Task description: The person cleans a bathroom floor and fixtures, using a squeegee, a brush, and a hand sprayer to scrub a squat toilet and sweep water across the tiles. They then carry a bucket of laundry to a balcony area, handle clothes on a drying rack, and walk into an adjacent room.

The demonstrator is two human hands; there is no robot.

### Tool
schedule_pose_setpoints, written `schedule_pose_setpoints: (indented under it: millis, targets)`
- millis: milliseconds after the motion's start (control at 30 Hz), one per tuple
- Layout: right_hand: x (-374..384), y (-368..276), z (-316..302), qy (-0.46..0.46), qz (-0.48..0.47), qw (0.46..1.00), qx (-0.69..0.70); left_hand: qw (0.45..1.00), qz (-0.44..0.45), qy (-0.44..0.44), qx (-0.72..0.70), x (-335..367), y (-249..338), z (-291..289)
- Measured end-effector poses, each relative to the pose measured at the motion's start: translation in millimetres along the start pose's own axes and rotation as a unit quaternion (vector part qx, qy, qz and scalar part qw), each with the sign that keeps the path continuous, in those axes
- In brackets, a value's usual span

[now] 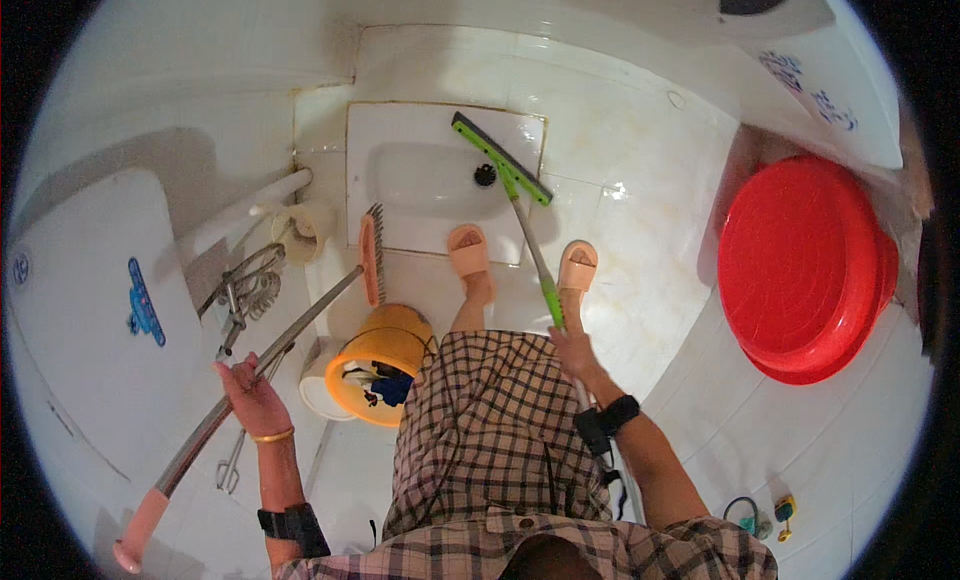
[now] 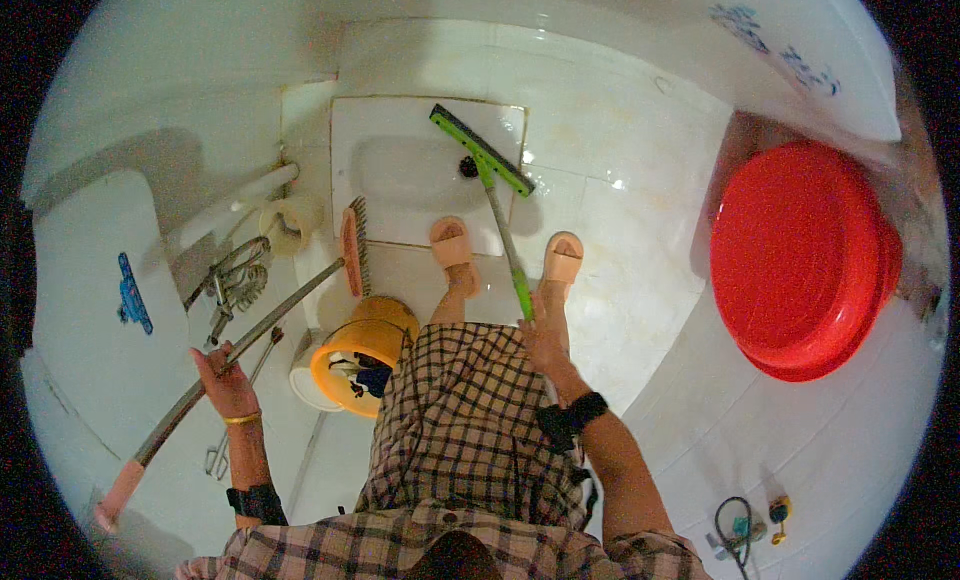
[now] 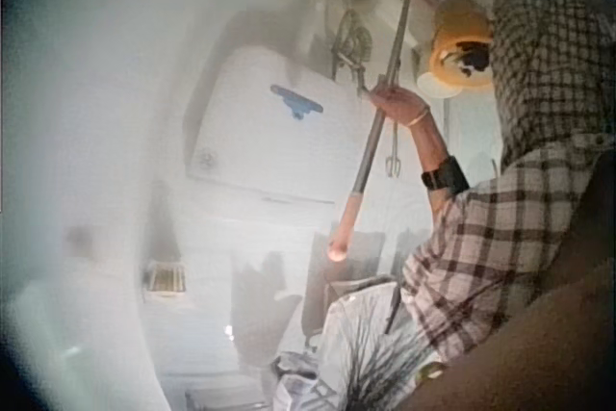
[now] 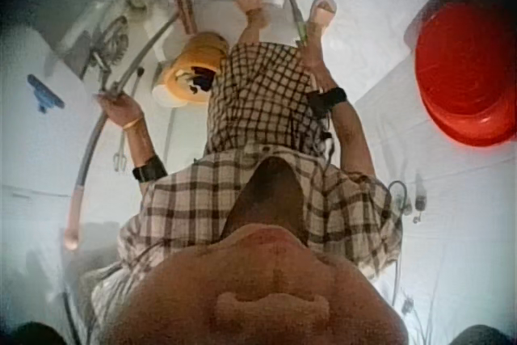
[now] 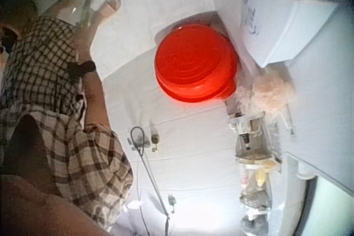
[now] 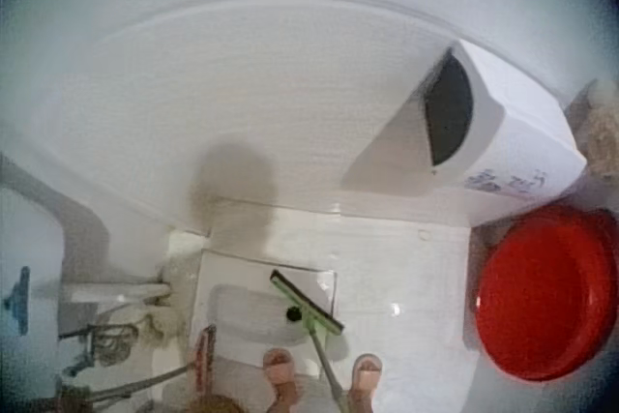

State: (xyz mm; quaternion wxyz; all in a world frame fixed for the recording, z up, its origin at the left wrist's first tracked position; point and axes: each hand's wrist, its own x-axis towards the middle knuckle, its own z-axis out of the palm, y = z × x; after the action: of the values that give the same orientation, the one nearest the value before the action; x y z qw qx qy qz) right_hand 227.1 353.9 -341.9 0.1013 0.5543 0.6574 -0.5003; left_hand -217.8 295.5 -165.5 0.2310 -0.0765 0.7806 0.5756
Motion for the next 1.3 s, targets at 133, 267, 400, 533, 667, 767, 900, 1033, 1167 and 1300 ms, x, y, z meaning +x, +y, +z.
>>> schedule_pose_setpoints:
  millis: [133,267,400,533,667,767,900,1033,1167,1300]
  targets:
    - [45.8,-34.1,-71.7,-0.134,0.228,0.963,0.047,0.997,-0.045,0.059,0.031,3.7,-23.0,-34.3]
    - [144.5,-65.1,-117.0,-0.059,0.142,0.988,-0.024,0.998,-0.012,0.048,0.033,0.2,-35.0,-47.7]
    - [178.5,-15.0,-69.8,0.017,0.052,0.993,-0.108,0.999,-0.029,-0.009,0.025,5.8,-37.6,-57.0]
    - [87.7,-44.9,-30.7,-0.119,0.104,0.979,-0.131,0.998,-0.047,-0.008,0.034,4.3,-55.6,-87.1]
    - [50.8,-53.7,-26.1,-0.138,0.047,0.977,-0.156,0.996,-0.082,-0.021,0.014,-6.4,-62.2,-88.9]
    - [80.4,-114.2,-56.9,-0.138,0.136,0.976,-0.1,0.996,-0.08,-0.029,0.023,-7.1,-67.7,-94.5]
    - [198.6,-152.0,-72.4,-0.052,0.022,0.991,-0.119,0.996,-0.078,-0.025,0.031,-14.5,-66.8,-91.6]
    - [242.0,-169.3,-35.6,-0.079,0.044,0.986,-0.139,0.997,-0.056,-0.032,0.048,-23.9,-77.0,-107.3]
    - [148.4,-81.8,12.9,-0.132,0.039,0.956,-0.26,0.996,-0.06,-0.014,0.064,-36.8,-78.4,-116.4]
    - [68.1,-83.7,-9.2,-0.226,0.04,0.934,-0.274,0.997,-0.072,0.005,0.04,-42.4,-78.3,-119.1]
